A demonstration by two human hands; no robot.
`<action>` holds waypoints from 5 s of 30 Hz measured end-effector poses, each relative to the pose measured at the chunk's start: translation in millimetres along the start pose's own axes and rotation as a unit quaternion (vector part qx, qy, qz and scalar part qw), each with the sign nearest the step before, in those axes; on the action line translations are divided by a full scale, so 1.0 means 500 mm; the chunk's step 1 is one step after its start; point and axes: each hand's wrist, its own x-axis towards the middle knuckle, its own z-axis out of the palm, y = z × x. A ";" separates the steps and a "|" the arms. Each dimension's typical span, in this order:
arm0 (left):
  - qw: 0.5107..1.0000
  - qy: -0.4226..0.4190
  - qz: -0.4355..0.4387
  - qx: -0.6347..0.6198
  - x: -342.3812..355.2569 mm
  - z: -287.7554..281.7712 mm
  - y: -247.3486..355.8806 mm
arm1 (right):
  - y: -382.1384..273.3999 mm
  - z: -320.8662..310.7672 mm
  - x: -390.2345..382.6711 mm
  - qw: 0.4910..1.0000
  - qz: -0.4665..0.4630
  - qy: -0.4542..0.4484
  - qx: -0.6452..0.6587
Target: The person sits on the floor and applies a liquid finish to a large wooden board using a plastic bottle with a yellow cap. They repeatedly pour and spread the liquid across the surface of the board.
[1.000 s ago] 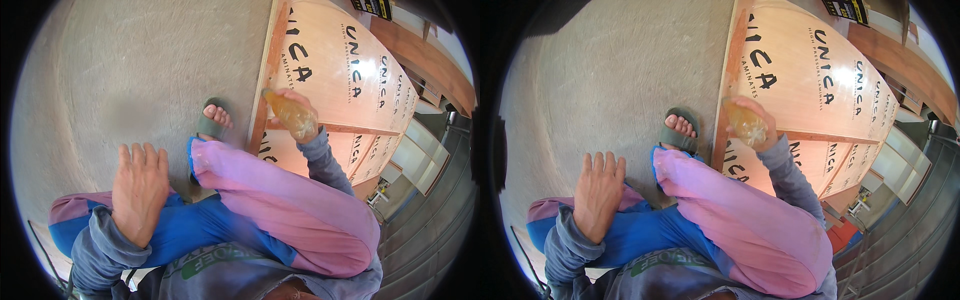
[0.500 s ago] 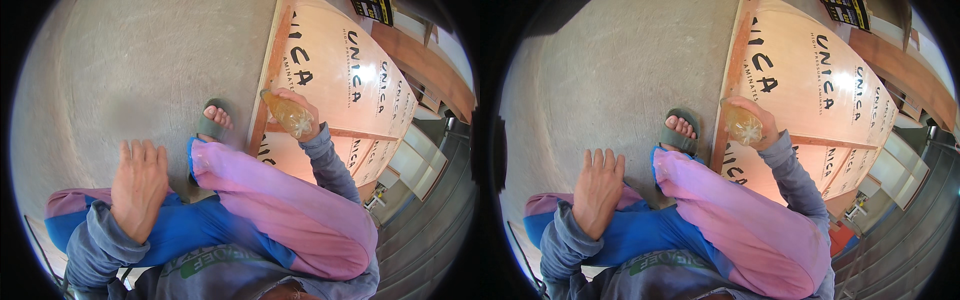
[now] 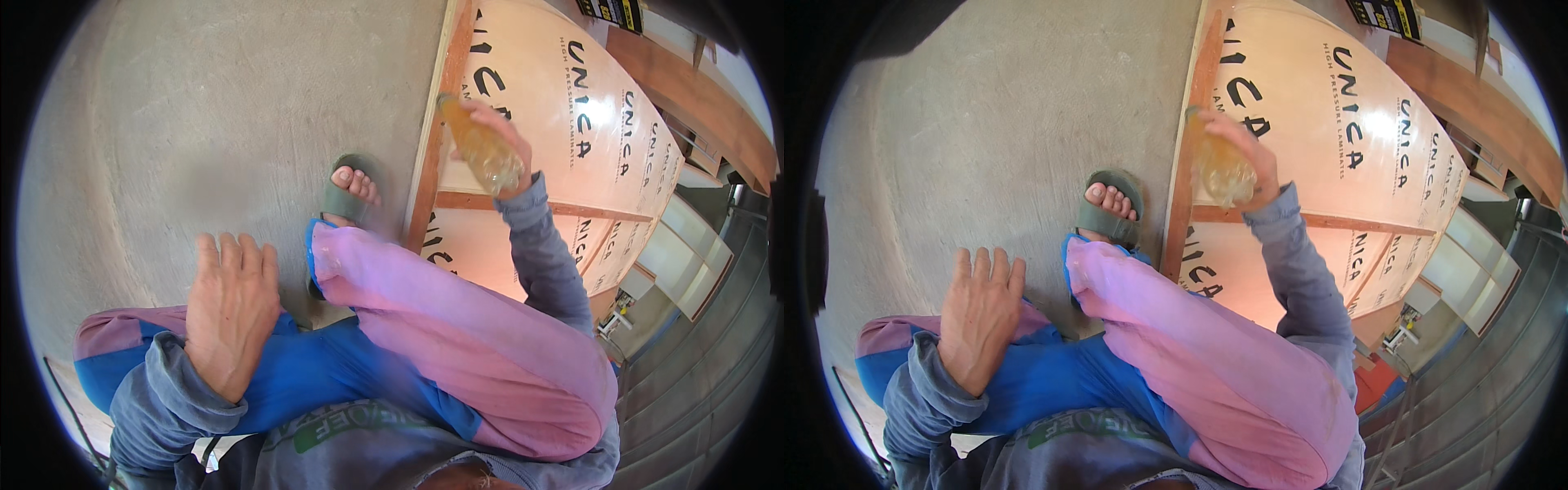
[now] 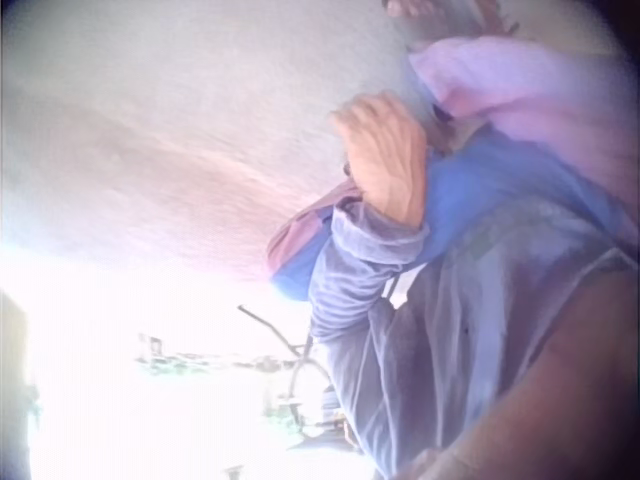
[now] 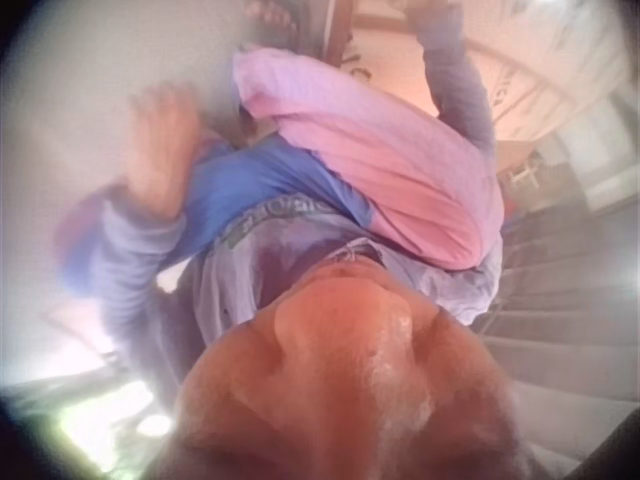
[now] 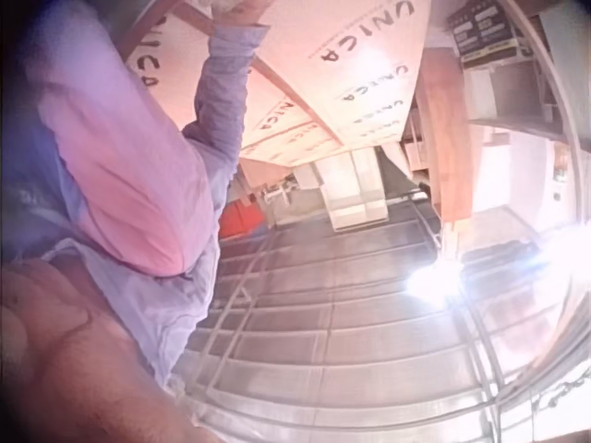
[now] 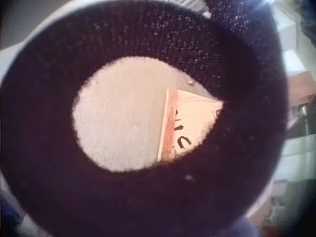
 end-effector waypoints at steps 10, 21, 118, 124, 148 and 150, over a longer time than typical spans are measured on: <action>1.000 0.000 -0.004 -0.014 -0.020 -0.027 0.004 | 0.016 0.003 -0.091 0.990 0.050 0.057 0.116; 0.998 -0.058 0.009 -0.022 -0.028 -0.023 0.017 | 0.007 0.033 -0.137 0.997 0.028 0.078 0.005; 1.000 -0.013 -0.013 0.023 -0.057 0.010 0.026 | 0.027 -0.048 0.041 0.987 0.028 0.109 0.111; 0.999 -0.021 -0.041 -0.002 -0.054 -0.001 0.020 | 0.015 -0.042 -0.015 0.996 0.046 0.064 -0.034; 0.996 -0.011 -0.094 0.009 -0.060 0.015 0.011 | 0.025 -0.125 0.260 0.967 -0.058 0.038 -0.246; 0.996 0.014 -0.086 0.032 -0.055 0.021 0.005 | 0.037 -0.127 0.291 0.979 -0.029 0.096 -0.177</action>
